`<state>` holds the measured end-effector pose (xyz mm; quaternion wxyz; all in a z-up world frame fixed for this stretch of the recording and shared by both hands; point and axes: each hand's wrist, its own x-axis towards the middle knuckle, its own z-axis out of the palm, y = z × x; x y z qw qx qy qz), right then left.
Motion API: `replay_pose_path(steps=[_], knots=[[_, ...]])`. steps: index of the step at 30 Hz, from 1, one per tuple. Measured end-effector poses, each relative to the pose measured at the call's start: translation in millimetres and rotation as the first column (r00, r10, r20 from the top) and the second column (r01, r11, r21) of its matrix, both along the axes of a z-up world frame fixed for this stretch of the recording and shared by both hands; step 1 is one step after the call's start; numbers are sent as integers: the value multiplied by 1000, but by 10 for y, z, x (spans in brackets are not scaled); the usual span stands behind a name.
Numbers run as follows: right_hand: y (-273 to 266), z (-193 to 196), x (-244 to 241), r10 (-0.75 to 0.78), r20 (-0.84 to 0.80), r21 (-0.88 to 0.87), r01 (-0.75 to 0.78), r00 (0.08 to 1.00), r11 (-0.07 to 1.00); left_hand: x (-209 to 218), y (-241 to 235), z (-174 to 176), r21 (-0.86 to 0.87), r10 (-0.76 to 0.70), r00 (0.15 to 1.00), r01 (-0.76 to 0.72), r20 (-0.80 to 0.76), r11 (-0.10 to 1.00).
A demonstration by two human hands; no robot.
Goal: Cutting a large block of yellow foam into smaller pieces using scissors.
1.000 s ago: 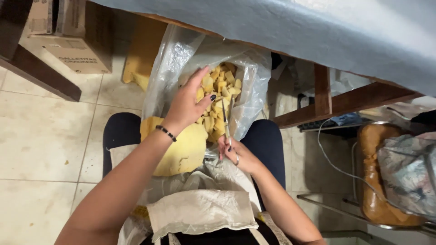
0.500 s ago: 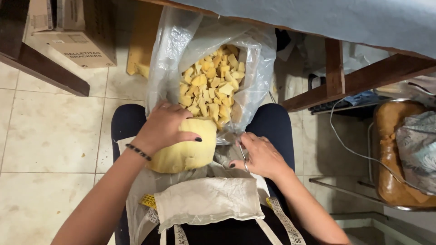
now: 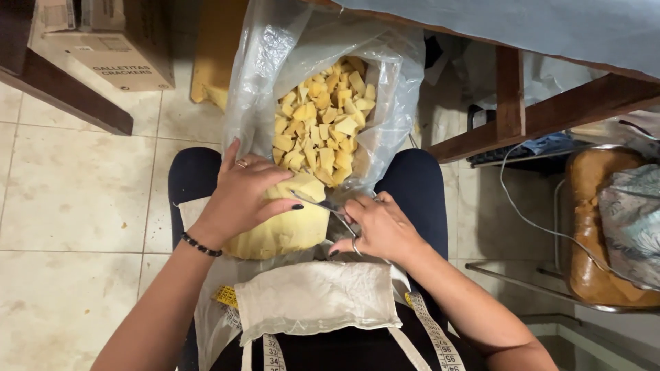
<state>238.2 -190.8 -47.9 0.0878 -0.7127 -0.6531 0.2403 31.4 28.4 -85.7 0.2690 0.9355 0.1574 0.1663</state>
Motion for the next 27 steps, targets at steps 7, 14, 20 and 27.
replay_pose_path(steps=[7,14,20,27], knots=[[-164,-440,-5,-7,-17,241,11,1000,970,-4,-9,-45,-37,26,996,-23,81,999],[-188,-595,78,-35,-210,77,52,977,996,86,-1,-174,-95,16,995,-7,95,995],[39,-113,61,63,-149,-59,-73,987,996,170,-85,-228,-141,-98,995,93,-30,986],[-65,-440,88,53,-123,172,-31,991,985,113,-27,-277,-184,-6,1000,7,7,983]])
